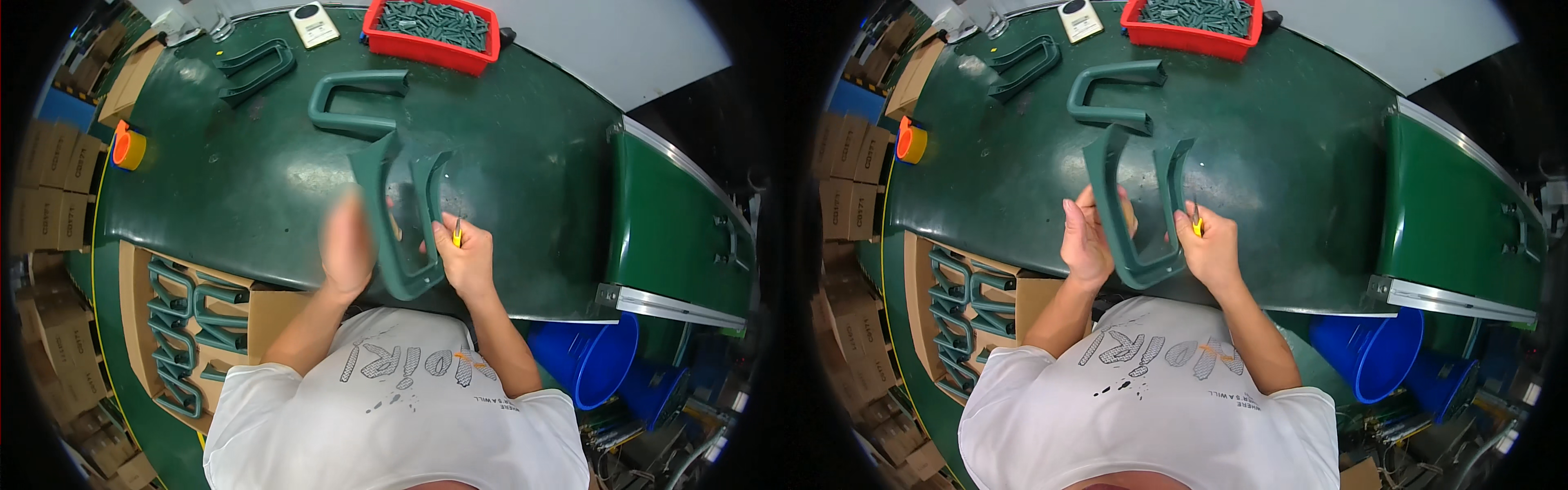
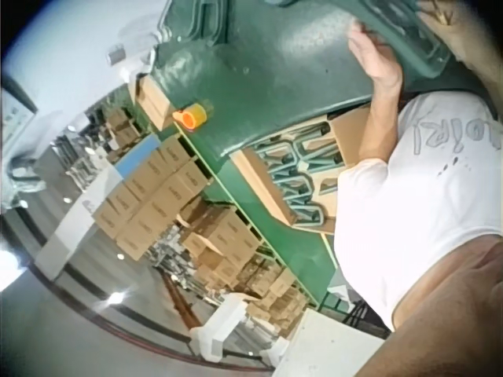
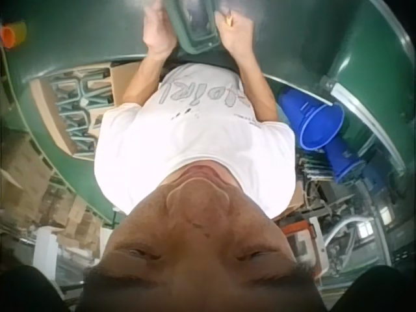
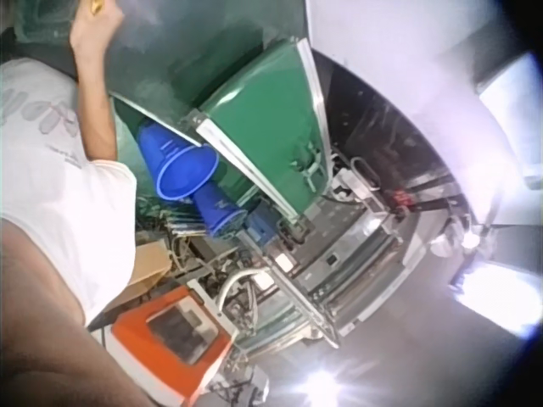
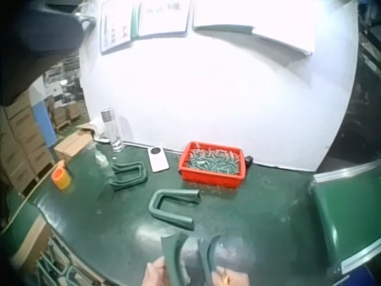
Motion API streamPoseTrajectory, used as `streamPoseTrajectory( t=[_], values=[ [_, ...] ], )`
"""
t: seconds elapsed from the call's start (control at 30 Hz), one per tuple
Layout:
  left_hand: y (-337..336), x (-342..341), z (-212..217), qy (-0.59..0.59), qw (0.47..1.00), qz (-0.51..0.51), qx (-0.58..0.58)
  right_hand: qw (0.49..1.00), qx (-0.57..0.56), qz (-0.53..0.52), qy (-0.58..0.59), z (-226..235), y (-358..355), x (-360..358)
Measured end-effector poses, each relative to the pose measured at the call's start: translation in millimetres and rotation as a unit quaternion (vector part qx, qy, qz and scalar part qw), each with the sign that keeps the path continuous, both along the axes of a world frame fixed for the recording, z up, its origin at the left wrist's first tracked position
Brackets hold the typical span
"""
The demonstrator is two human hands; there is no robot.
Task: Deburring and cleaning edges of green plastic handles using a small hand tool at a workbench.
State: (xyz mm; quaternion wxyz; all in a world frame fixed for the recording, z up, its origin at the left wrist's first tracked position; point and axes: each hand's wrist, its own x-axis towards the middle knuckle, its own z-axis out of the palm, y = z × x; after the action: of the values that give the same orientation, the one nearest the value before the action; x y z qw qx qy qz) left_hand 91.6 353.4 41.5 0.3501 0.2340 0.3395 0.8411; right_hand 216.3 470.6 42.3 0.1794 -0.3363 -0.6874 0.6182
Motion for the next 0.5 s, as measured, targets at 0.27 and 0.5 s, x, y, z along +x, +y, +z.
streamPoseTrajectory(
  t=[0.27,0.5],
  values=[
    [25,-18,-16,0.643,0.733,0.157,-0.155,0.941,-0.337,-0.010,0.046,29,-32,18],
    [15,-2,-10,0.530,0.827,0.064,-0.179,0.967,-0.250,-0.027,0.035,9,-6,27]
  ],
)
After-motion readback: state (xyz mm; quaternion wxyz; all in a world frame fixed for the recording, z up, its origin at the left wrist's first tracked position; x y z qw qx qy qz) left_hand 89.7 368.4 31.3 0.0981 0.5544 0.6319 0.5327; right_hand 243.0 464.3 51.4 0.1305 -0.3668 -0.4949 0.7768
